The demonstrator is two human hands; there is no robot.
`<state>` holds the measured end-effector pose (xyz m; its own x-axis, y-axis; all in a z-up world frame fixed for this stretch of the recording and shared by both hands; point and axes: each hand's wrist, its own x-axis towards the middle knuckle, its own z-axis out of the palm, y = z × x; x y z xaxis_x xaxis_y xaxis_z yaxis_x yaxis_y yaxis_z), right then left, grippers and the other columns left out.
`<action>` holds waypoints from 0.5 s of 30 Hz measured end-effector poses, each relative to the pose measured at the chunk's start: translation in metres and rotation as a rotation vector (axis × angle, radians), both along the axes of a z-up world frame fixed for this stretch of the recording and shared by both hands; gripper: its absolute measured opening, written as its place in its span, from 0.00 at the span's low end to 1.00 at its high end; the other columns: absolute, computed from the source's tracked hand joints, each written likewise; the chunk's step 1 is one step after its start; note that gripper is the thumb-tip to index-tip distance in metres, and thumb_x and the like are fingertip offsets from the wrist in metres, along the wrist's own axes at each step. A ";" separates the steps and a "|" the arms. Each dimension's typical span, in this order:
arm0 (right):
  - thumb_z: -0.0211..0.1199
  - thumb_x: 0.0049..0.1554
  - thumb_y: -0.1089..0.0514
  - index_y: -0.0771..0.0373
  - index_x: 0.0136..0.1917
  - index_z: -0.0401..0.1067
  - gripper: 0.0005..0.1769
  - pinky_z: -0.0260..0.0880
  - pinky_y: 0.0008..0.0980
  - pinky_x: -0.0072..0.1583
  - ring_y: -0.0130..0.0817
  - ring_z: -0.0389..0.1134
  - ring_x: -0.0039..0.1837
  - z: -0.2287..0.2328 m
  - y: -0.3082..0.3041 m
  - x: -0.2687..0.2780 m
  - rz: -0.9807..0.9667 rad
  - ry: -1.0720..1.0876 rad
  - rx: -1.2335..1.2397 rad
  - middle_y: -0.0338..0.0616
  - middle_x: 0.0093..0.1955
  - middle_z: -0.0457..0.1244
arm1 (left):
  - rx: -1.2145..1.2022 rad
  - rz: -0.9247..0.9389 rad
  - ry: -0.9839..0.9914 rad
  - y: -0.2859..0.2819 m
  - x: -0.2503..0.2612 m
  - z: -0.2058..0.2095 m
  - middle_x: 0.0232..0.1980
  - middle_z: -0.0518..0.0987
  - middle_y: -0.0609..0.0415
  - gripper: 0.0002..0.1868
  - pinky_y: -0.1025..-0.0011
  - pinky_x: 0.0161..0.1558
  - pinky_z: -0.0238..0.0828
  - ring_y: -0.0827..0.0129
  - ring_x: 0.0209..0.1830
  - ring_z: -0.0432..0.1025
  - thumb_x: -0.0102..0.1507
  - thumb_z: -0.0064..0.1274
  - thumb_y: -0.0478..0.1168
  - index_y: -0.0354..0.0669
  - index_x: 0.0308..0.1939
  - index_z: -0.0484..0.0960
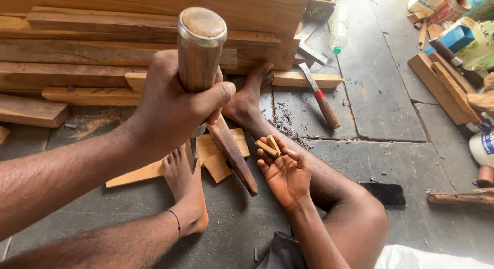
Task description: The person sits on the floor and uses a wooden mallet to strike a chisel, carving a small rectangular piece of wood held between their feet. The person repeatedly positions the chisel and strikes it to remove wood shavings.
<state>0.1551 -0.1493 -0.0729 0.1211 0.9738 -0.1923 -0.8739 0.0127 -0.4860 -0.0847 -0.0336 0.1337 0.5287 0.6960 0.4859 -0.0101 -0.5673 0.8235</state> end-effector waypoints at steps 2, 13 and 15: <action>0.55 0.55 0.53 0.68 0.70 0.63 0.32 0.72 0.46 0.64 0.52 0.68 0.64 -0.002 0.000 0.000 0.005 0.046 0.020 0.61 0.71 0.62 | -0.013 -0.008 0.009 -0.001 -0.001 0.000 0.18 0.75 0.56 0.11 0.78 0.18 0.71 0.78 0.16 0.72 0.62 0.54 0.31 0.39 0.24 0.74; 0.58 0.56 0.57 0.69 0.67 0.67 0.26 0.75 0.42 0.58 0.43 0.71 0.55 -0.004 0.001 -0.003 -0.091 -0.179 -0.079 0.61 0.61 0.66 | -0.002 -0.017 0.041 0.001 -0.004 -0.006 0.17 0.74 0.57 0.12 0.79 0.18 0.70 0.79 0.16 0.71 0.63 0.53 0.31 0.40 0.24 0.74; 0.61 0.60 0.59 0.70 0.66 0.69 0.23 0.73 0.40 0.53 0.40 0.70 0.51 -0.012 0.003 -0.003 -0.076 -0.295 -0.064 0.57 0.56 0.66 | 0.011 -0.016 0.036 0.003 -0.004 -0.009 0.18 0.74 0.58 0.12 0.78 0.18 0.69 0.79 0.16 0.71 0.62 0.53 0.31 0.40 0.24 0.74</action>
<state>0.1525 -0.1458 -0.0849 0.2526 0.9469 -0.1988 -0.6925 0.0335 -0.7206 -0.0888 -0.0305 0.1247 0.5567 0.6821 0.4741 0.0106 -0.5766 0.8170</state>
